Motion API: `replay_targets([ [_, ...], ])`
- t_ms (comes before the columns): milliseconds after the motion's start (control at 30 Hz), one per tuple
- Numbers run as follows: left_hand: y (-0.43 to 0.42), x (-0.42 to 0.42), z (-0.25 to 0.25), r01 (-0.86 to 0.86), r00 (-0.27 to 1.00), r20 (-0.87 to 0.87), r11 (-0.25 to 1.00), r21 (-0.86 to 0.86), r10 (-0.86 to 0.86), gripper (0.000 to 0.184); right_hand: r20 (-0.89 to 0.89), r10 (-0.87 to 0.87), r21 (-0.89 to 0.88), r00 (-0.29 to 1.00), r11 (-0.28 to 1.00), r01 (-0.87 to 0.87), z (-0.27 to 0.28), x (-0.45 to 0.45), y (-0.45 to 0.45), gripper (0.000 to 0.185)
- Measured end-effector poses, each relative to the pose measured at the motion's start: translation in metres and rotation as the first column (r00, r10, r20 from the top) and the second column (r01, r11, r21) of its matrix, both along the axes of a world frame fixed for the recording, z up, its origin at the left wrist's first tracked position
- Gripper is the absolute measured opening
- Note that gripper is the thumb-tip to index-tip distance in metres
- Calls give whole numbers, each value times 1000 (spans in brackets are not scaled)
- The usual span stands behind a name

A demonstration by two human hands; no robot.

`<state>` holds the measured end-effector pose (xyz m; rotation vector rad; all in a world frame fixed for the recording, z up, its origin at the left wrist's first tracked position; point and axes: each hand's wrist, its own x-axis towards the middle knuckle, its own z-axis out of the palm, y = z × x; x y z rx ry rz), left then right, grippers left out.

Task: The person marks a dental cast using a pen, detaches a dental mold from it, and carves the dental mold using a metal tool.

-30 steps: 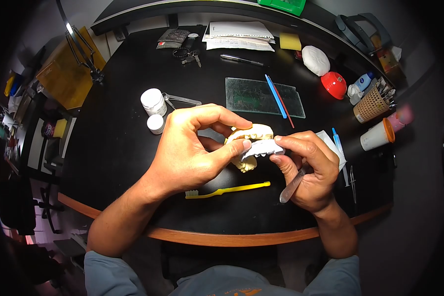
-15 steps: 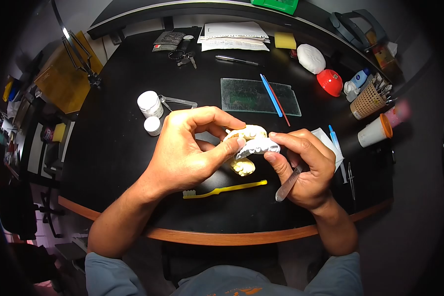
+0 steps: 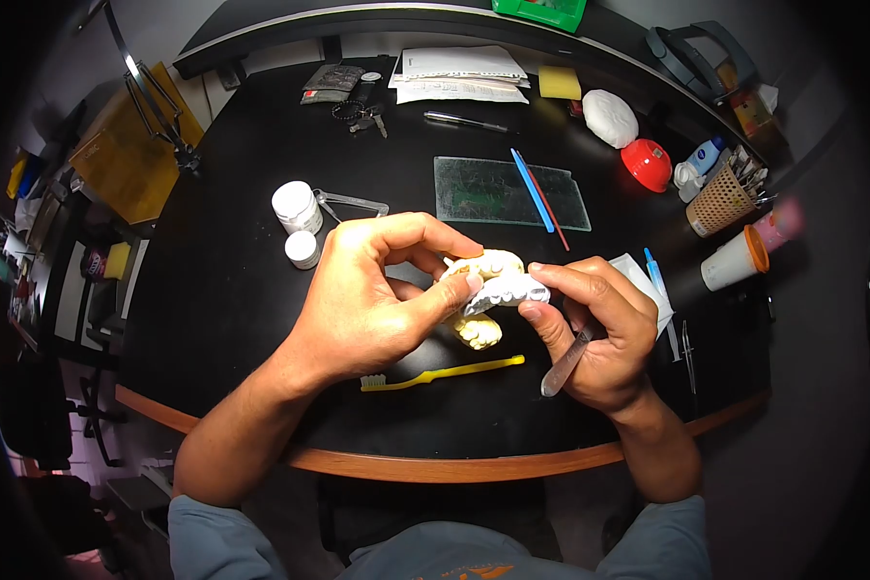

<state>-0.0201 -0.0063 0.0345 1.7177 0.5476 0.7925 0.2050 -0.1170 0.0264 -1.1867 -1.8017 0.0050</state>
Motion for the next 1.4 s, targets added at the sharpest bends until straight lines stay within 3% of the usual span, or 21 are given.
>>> replay_targets([
  [733,-2,0,4,-3,1000,25,1000,-15,4,22,-47,40,6,998,999,-40,-2,0,1,30],
  [867,6,-6,7,-137,990,28,989,47,136,19,-56,38,19,998,999,-37,-3,0,1,31],
  [933,14,-11,15,-266,956,-63,934,237,288,16,-42,30,26,999,999,-29,-3,1,1,32],
  [1000,21,-17,16,-288,893,-192,844,452,407,15,-37,31,31,999,999,-30,-3,2,1,32],
  [1167,31,-25,4,-84,848,-459,921,381,267,9,-57,51,22,997,999,-50,-4,0,1,31],
  [1267,26,-20,13,6,710,-663,940,341,236,9,-75,62,-16,995,998,-64,-4,0,0,31],
  [1400,29,-21,3,35,737,-644,940,340,205,11,-93,105,-9,990,994,-106,-6,-3,0,32],
])
